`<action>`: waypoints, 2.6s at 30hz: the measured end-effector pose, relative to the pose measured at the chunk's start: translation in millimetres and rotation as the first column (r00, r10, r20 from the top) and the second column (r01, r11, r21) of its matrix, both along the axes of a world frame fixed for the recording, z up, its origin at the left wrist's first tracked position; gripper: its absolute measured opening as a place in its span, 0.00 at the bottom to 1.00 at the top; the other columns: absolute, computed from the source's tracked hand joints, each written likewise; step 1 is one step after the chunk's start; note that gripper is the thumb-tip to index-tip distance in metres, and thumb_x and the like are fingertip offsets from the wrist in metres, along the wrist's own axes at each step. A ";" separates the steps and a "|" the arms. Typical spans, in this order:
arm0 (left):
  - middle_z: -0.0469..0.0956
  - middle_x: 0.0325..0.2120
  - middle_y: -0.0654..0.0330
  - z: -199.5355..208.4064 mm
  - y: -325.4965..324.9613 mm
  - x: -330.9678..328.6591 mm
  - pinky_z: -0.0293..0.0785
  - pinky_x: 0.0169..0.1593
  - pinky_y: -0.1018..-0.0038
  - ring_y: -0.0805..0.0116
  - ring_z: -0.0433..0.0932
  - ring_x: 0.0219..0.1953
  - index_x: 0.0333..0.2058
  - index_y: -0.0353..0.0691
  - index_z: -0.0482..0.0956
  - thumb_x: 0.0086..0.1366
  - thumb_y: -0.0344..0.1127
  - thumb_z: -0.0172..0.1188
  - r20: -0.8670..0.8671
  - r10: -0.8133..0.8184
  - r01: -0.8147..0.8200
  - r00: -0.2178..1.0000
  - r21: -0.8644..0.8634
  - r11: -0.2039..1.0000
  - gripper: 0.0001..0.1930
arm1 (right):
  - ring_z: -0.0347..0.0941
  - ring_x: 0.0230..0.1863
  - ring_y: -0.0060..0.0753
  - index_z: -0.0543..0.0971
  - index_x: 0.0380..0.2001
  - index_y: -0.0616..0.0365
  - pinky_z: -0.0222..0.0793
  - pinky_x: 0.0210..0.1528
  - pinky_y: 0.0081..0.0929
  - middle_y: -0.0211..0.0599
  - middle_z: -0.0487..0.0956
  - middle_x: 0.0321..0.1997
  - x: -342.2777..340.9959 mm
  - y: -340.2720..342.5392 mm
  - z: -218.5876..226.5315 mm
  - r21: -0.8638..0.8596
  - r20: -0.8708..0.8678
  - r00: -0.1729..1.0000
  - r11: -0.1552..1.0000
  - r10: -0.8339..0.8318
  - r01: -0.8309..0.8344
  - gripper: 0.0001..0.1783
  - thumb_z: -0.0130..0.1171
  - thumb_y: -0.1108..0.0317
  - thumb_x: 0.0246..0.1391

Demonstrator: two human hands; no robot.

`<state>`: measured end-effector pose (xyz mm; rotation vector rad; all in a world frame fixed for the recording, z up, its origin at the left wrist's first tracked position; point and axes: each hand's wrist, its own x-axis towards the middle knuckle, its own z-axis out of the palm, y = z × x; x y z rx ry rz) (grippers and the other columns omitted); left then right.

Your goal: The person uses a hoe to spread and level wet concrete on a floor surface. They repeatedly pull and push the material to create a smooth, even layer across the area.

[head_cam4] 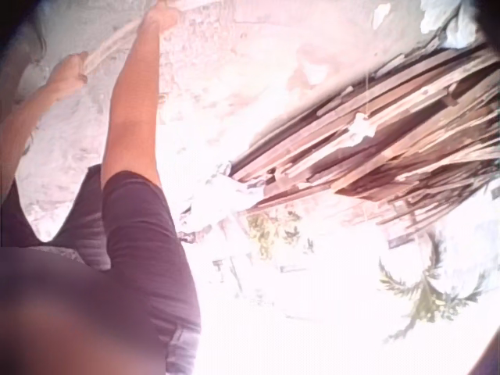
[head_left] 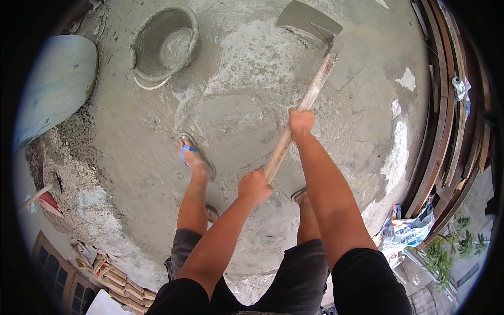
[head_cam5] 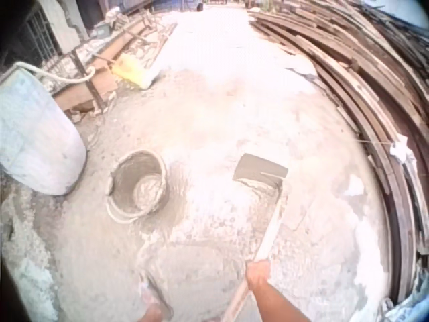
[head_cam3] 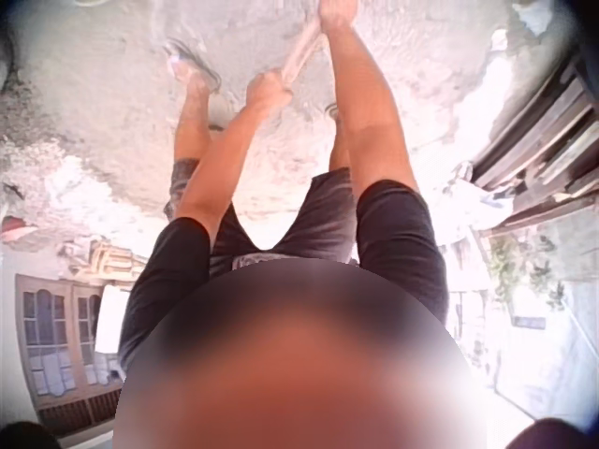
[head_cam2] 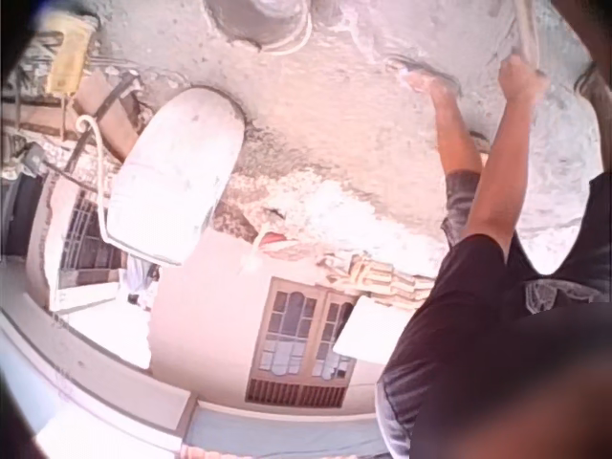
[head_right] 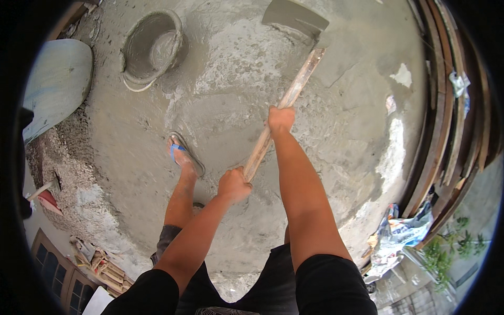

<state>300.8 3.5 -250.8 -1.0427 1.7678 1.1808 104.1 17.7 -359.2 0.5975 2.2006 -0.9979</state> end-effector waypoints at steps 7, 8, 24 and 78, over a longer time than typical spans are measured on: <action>0.81 0.29 0.44 61.1 81.1 121.3 0.79 0.40 0.56 0.45 0.82 0.33 0.35 0.34 0.75 0.49 0.35 0.65 0.020 -0.011 0.013 1.000 -0.061 0.998 0.16 | 0.70 0.22 0.37 0.70 0.40 0.68 0.70 0.18 0.37 0.43 0.71 0.29 114.1 79.2 45.3 -0.125 0.380 0.912 0.968 -0.154 0.216 0.15 0.58 0.75 0.48; 0.81 0.28 0.44 73.8 91.5 138.3 0.79 0.39 0.55 0.45 0.82 0.32 0.34 0.34 0.74 0.49 0.36 0.65 -0.006 0.000 -0.001 1.000 -0.082 0.997 0.16 | 0.69 0.20 0.37 0.70 0.38 0.66 0.70 0.19 0.38 0.41 0.70 0.28 133.8 87.8 56.2 -0.091 0.341 0.917 0.964 -0.207 0.251 0.13 0.58 0.75 0.48; 0.82 0.30 0.43 21.6 -95.5 12.5 0.78 0.42 0.56 0.43 0.82 0.35 0.37 0.34 0.78 0.50 0.33 0.63 -0.170 0.293 -0.316 0.941 -0.128 0.940 0.14 | 0.72 0.16 0.41 0.71 0.32 0.76 0.71 0.17 0.42 0.48 0.72 0.24 -8.1 -147.8 17.4 -0.166 0.035 0.972 0.961 0.231 -0.223 0.14 0.57 0.72 0.47; 0.77 0.24 0.62 43.5 15.3 82.8 0.71 0.24 0.75 0.76 0.74 0.21 0.39 0.31 0.73 0.56 0.31 0.67 0.054 0.921 -0.853 -0.385 0.361 -0.378 0.15 | 0.81 0.42 0.52 0.73 0.48 0.72 0.79 0.42 0.39 0.61 0.81 0.42 270.7 -207.1 63.9 -0.039 0.218 0.052 0.062 0.974 -0.997 0.24 0.59 0.70 0.48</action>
